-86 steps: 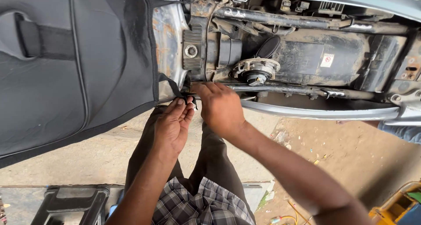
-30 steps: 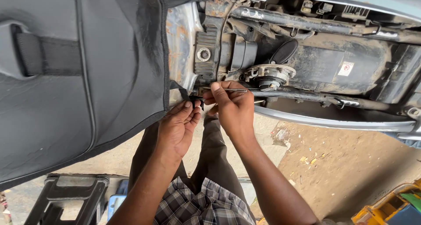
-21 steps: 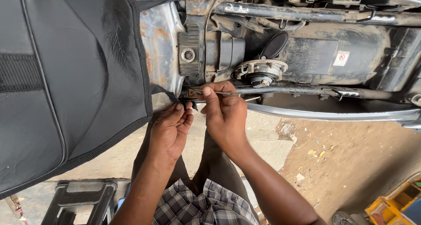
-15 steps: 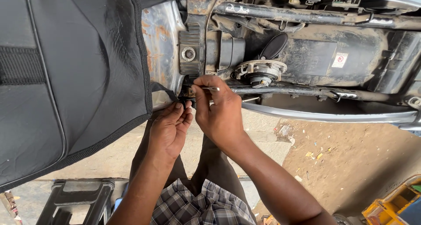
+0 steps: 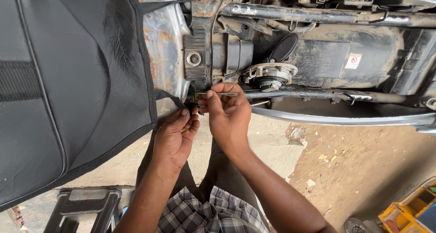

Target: Replacing or repairing parts on a motorcycle, specifically working on the tank bag and internal components.

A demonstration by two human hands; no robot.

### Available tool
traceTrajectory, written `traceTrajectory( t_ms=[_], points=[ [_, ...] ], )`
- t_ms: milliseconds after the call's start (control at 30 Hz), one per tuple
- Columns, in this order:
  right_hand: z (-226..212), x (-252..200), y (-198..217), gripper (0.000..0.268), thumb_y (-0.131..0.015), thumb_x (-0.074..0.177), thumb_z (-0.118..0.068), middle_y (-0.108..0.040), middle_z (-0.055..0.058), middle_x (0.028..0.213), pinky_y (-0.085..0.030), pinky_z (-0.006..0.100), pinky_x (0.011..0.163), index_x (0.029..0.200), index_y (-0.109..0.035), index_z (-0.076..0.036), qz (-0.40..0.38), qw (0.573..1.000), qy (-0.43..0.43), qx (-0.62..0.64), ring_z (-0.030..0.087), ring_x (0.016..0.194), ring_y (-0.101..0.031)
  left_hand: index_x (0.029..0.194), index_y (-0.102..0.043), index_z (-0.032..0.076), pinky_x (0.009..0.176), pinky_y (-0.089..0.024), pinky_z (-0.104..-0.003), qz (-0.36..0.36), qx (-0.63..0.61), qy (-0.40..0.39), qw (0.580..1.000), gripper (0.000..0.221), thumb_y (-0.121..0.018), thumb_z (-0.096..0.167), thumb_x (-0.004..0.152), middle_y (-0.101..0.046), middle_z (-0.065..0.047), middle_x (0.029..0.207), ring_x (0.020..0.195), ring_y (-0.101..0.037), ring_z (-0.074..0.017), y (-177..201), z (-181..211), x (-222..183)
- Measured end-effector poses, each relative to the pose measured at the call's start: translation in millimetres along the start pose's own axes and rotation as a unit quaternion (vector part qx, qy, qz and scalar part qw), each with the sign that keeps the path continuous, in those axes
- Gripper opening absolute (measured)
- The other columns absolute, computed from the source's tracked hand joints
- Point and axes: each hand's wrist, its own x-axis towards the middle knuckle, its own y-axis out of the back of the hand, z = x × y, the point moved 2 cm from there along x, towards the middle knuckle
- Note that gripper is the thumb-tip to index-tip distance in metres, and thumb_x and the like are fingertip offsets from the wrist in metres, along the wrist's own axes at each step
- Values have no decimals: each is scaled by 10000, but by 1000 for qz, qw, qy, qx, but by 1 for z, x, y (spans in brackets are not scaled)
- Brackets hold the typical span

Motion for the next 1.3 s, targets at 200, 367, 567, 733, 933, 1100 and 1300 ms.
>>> traceTrajectory(
  t_ms=[200, 367, 567, 733, 933, 1100, 1300],
  points=[
    [13, -3, 15, 55, -587, 987, -4, -715, 166, 879, -639, 331, 678, 1036, -568, 14, 60, 966, -157, 196, 230, 760, -740, 1054, -689, 0, 935, -527, -354, 18, 34, -9, 999, 128, -670, 76, 953, -724, -117, 1036, 975, -660, -200, -5, 3, -4],
    [29, -6, 28, 36, -578, 991, 3, -716, 173, 876, -626, 330, 684, 1022, -579, -15, 79, 928, -231, 283, 247, 755, -738, 1078, -677, -10, 958, -524, -361, 12, 27, -13, 999, 145, -649, 84, 970, -713, -126, 1055, 987, -645, -202, -10, 3, -7],
    [45, -10, 38, 56, -557, 1001, 13, -721, 184, 877, -605, 330, 650, 1016, -579, -36, 72, 900, -248, 351, 241, 729, -724, 1074, -649, -6, 977, -521, -380, 33, 39, -18, 999, 162, -631, 116, 969, -702, -145, 1102, 1018, -640, -219, -10, 0, -14],
    [80, -7, 53, 92, -533, 991, 30, -727, 202, 840, -579, 325, 604, 981, -562, -57, 72, 874, -274, 395, 234, 670, -703, 1096, -661, -17, 976, -519, -391, 34, 90, -31, 995, 207, -593, 130, 967, -705, -152, 1104, 1029, -643, -228, -16, 2, -19],
    [88, -2, 60, 118, -532, 989, 41, -721, 199, 817, -547, 314, 564, 950, -543, -70, 32, 861, -269, 430, 230, 640, -691, 1127, -646, 43, 961, -514, -428, 17, 104, -38, 994, 188, -592, 102, 958, -695, -149, 1133, 1030, -639, -254, -15, -2, -22],
    [86, -4, 69, 129, -536, 978, 44, -708, 179, 805, -522, 303, 547, 952, -543, -82, -1, 853, -266, 448, 218, 634, -681, 1100, -644, 12, 972, -522, -459, -8, 109, -34, 993, 202, -574, 162, 984, -695, -176, 1125, 1044, -653, -278, -26, -2, -31],
    [87, -21, 78, 134, -533, 931, 57, -676, 145, 783, -476, 306, 512, 944, -546, -75, -104, 856, -232, 450, 213, 603, -643, 1119, -663, 25, 961, -502, -466, -47, 108, -20, 993, 319, -518, 292, 1021, -714, -128, 1024, 997, -667, -262, -53, 4, -42]
  ],
)
